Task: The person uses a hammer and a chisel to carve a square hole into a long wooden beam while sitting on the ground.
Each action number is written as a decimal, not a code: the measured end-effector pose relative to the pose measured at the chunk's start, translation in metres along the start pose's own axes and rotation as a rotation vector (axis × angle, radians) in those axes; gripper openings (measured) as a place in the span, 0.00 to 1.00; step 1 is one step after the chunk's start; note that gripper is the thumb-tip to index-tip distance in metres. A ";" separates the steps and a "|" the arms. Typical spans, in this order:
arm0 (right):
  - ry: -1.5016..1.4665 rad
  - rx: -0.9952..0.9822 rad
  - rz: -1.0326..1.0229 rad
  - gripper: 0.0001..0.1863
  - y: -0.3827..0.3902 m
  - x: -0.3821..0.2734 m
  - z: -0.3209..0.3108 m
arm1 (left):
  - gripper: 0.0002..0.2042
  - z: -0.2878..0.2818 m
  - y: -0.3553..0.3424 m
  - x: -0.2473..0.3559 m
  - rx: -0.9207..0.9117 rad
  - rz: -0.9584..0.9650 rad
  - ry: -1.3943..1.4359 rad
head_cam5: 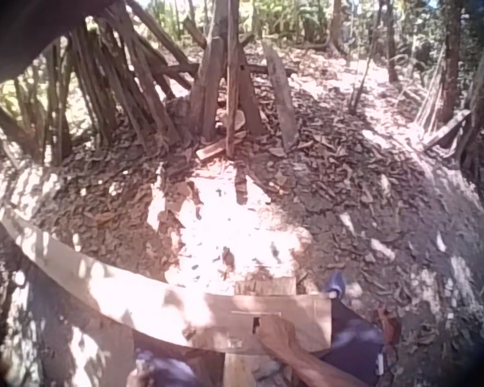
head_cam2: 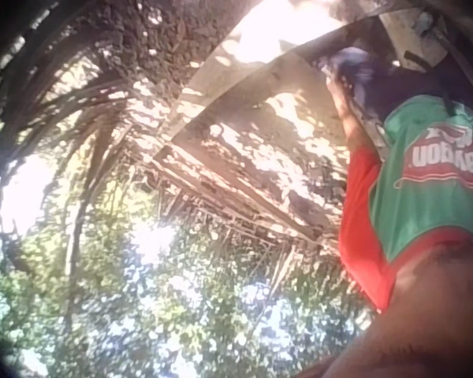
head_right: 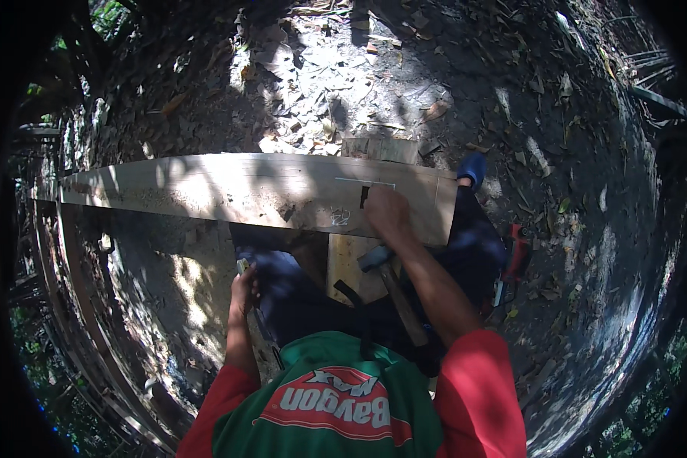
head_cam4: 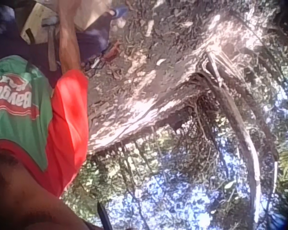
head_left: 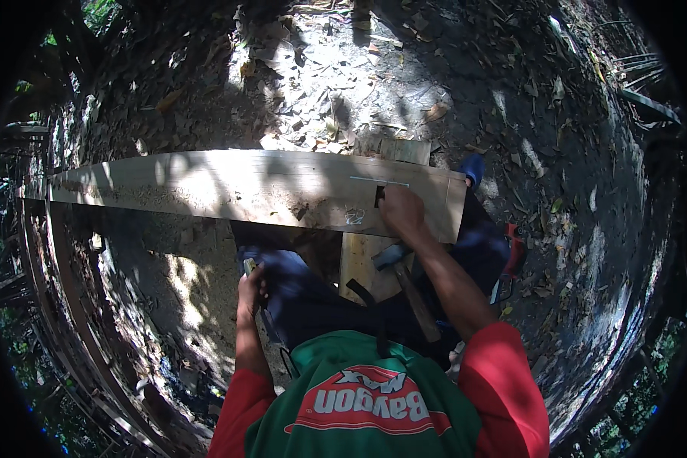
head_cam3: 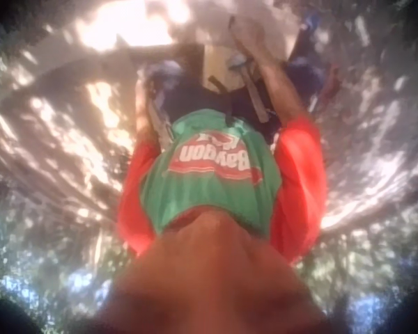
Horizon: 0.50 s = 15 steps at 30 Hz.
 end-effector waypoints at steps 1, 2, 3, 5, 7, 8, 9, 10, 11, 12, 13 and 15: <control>-0.068 0.013 0.045 0.13 0.003 -0.002 -0.005 | 0.17 -0.001 -0.001 -0.002 0.002 0.002 0.006; -0.112 0.003 0.036 0.13 0.003 -0.002 0.001 | 0.17 -0.002 -0.001 -0.004 0.004 0.004 0.011; -0.157 0.001 0.036 0.14 0.004 0.002 0.006 | 0.17 -0.001 -0.002 -0.003 0.004 0.001 0.010; -0.247 0.008 0.036 0.15 0.005 0.010 0.016 | 0.17 0.000 -0.003 -0.003 0.004 -0.003 0.009; -0.335 0.029 0.033 0.16 0.005 0.012 0.021 | 0.17 0.000 -0.004 -0.002 -0.008 0.001 0.004; -0.397 0.042 0.049 0.16 0.005 0.017 0.022 | 0.17 0.001 -0.004 -0.002 -0.014 0.003 0.001; -0.459 0.054 0.061 0.16 0.006 0.017 0.021 | 0.16 0.000 -0.005 -0.003 -0.021 0.001 0.010; -0.522 0.065 0.074 0.16 0.007 0.018 0.019 | 0.16 -0.001 -0.005 -0.003 -0.028 -0.001 0.019; -0.619 0.015 0.188 0.16 0.007 0.023 0.024 | 0.15 -0.001 -0.006 -0.004 -0.035 -0.004 0.028; -0.716 -0.038 0.301 0.16 0.007 0.023 0.027 | 0.15 -0.001 -0.006 -0.004 -0.032 -0.010 0.036; -0.811 -0.093 0.415 0.15 0.008 0.024 0.029 | 0.15 -0.002 -0.007 -0.005 -0.029 -0.017 0.044; -0.685 -0.109 0.389 0.15 0.002 0.018 0.020 | 0.14 -0.003 -0.007 -0.005 -0.031 -0.024 0.050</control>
Point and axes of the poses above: each hand's wrist, its own y-axis away from the middle knuckle, its own z-axis out of the palm, x = y × z, the point moved 6 cm from there along -y, towards the middle knuckle, and after that the axes turned 3 degrees about -y, right-handed, at the moved point
